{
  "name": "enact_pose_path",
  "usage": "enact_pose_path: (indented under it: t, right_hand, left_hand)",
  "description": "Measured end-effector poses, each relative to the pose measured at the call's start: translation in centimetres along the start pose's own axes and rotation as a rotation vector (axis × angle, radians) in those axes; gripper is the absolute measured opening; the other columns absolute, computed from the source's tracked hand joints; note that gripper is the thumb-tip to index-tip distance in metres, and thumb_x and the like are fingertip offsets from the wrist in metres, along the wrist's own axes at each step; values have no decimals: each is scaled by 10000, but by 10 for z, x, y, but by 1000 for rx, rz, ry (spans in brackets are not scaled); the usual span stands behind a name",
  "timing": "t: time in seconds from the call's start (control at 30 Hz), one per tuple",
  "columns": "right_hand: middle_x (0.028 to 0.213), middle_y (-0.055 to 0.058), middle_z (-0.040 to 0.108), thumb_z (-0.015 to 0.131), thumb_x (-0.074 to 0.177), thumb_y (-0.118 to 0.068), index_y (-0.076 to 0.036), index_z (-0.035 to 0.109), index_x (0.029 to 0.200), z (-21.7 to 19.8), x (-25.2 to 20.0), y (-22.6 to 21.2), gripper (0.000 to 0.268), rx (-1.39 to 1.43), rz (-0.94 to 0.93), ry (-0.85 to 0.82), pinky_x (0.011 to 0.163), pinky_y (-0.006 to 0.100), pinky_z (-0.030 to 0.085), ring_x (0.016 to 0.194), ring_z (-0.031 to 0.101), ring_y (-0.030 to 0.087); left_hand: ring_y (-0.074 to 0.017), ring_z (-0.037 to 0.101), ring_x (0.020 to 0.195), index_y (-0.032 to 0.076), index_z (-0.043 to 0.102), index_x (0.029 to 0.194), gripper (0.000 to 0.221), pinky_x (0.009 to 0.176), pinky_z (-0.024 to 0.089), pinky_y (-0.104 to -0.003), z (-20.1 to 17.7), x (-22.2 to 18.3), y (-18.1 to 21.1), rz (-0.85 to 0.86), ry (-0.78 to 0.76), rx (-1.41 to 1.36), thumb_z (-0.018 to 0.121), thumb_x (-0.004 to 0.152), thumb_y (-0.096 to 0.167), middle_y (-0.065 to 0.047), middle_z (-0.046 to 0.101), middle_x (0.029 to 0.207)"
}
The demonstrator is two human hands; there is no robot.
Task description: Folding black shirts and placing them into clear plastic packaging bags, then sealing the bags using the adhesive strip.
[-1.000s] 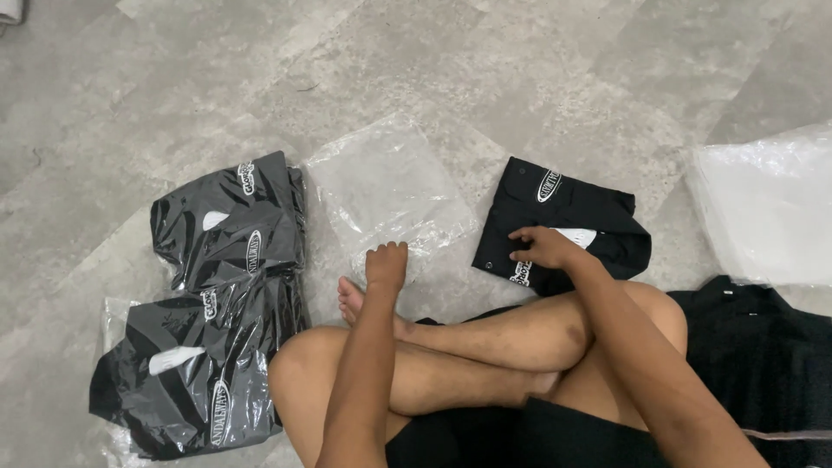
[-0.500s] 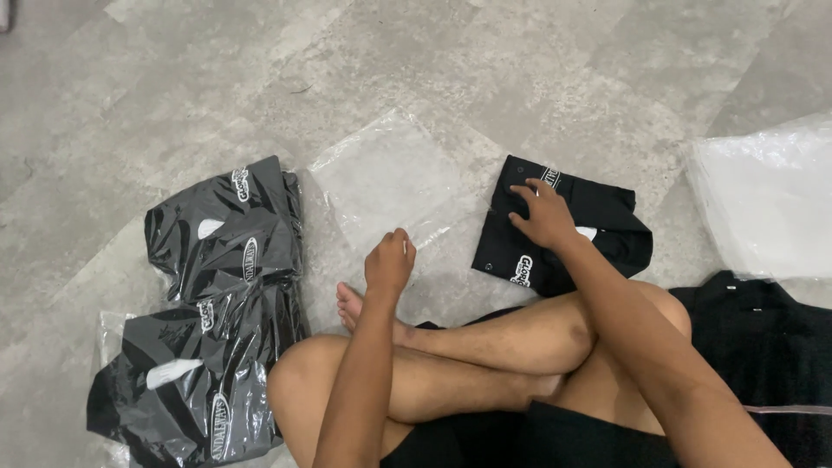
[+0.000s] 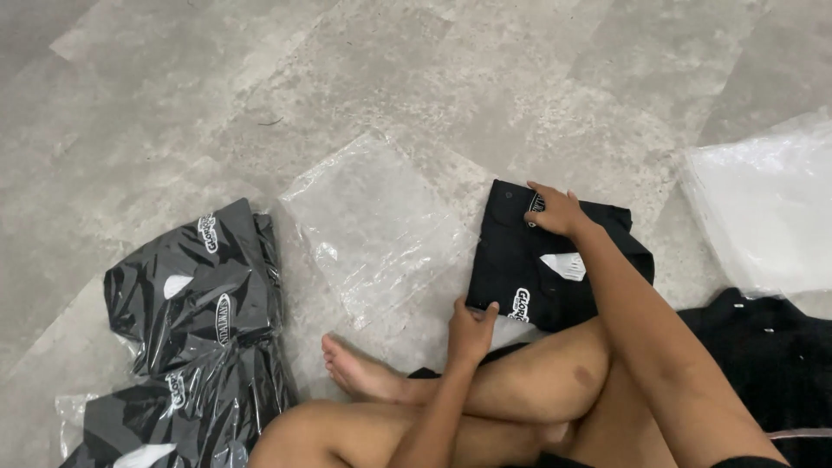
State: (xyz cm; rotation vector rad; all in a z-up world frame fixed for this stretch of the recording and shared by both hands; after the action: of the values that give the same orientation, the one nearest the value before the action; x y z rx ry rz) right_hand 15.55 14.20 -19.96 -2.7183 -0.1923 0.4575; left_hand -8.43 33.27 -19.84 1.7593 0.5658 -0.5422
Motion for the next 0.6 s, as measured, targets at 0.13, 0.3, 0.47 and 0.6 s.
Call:
enact_pose_path:
  t: [0.13,0.3,0.47,0.6]
  right_hand:
    - [1296,125,535,688,590,-556,-237,386,1399,10,22,26,920,-68,93,-90,1054,496,247,1221,469,329]
    - [999,166,661,737,586,-292,-161,666,1048,-15,-4,9,485,160,51,-206,872,456,425,999,585,375]
    - [846,213,673,706,616,-167,-47,650,988,-33,-42,-17,394,127,-33,-327,810,440,468,893,622,363]
    - [845,178,671,679,634,-211,-110,615,874,-25,-80,-57,268,-140,-150,-257,784,479,483,901,618,406]
  left_hand:
    - [-326,503,1114,-15,429,1204,601,886,474,-409,-2,11,0,55,106,-48,620,815,401,-205,480,1145]
    - [-220,584,829,40,471,1059,398,691,522,-313,8,18,-7,45,92,-306,652,801,283,-141,539,946]
    - [-157,594,688,34,483,954,308,605,550,-249,3,8,4,102,80,-489,680,777,191,-95,537,830]
    - [-184,613,667,25,484,956,304,623,578,-282,5,10,-5,96,95,-598,687,781,168,-106,525,870]
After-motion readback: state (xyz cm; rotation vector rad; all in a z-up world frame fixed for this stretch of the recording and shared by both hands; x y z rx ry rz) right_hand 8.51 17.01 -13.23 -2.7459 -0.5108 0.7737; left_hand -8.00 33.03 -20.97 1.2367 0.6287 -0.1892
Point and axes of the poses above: each hand's wrist, its own x-axis towards the middle knuckle, its own z-axis out of the palm, y = z × x, the point moved 5 cm from there along x, towards the middle knuckle
